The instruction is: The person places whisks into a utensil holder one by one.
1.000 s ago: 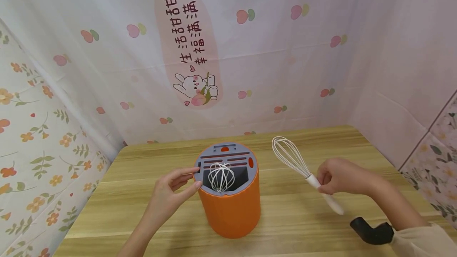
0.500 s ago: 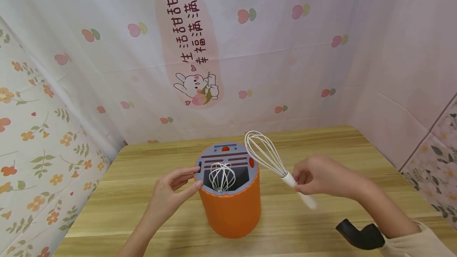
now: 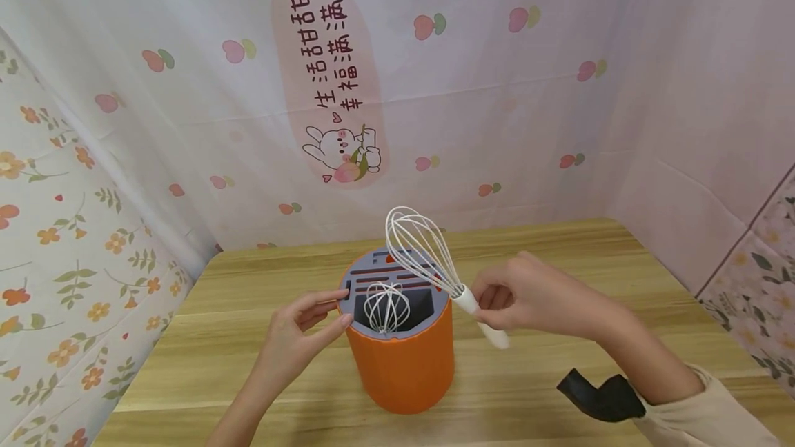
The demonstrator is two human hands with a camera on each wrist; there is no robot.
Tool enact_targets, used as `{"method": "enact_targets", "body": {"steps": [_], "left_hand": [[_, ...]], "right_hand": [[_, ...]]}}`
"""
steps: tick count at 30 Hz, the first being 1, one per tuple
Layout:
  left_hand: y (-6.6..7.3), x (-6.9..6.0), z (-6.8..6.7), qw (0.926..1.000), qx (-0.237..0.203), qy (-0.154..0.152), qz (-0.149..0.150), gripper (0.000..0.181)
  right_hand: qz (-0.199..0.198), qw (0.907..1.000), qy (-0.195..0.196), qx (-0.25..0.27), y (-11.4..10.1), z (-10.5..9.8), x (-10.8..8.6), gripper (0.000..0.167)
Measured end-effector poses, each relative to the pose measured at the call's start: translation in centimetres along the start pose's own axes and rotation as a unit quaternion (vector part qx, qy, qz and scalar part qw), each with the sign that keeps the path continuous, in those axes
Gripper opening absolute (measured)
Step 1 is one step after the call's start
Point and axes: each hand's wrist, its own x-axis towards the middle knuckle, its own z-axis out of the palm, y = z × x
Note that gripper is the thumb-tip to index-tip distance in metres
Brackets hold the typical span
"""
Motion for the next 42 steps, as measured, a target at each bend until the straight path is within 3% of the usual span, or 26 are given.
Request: {"method": "enact_targets", "body": {"steps": [10, 20, 29, 42], "left_hand": [[0.0, 0.0, 0.1, 0.9999, -0.017, 0.003, -0.001, 0.031], [0.1, 0.1, 0.0, 1.0000, -0.007, 0.001, -0.002, 0.033], [0.0, 0.0, 0.0, 1.0000, -0.007, 0.000, -0.002, 0.031], [0.0, -0.1, 0.1, 0.9997, -0.024, 0.007, 0.004, 0.031]], "right_hand": [[-0.037, 0.9983, 0.043, 0.015, -2.5, 0.0, 2.4, 0.014], [-0.061, 0.9933, 0.098, -0.003, -2.5, 0.7, 4.5, 0.019], [-0.026, 0.9976, 0.050, 0.039, -1.1, 1.6, 5.6, 0.013], [0.009, 0.9980, -0.043, 0.047, -0.4, 1.9, 6.5, 0.004]]}}
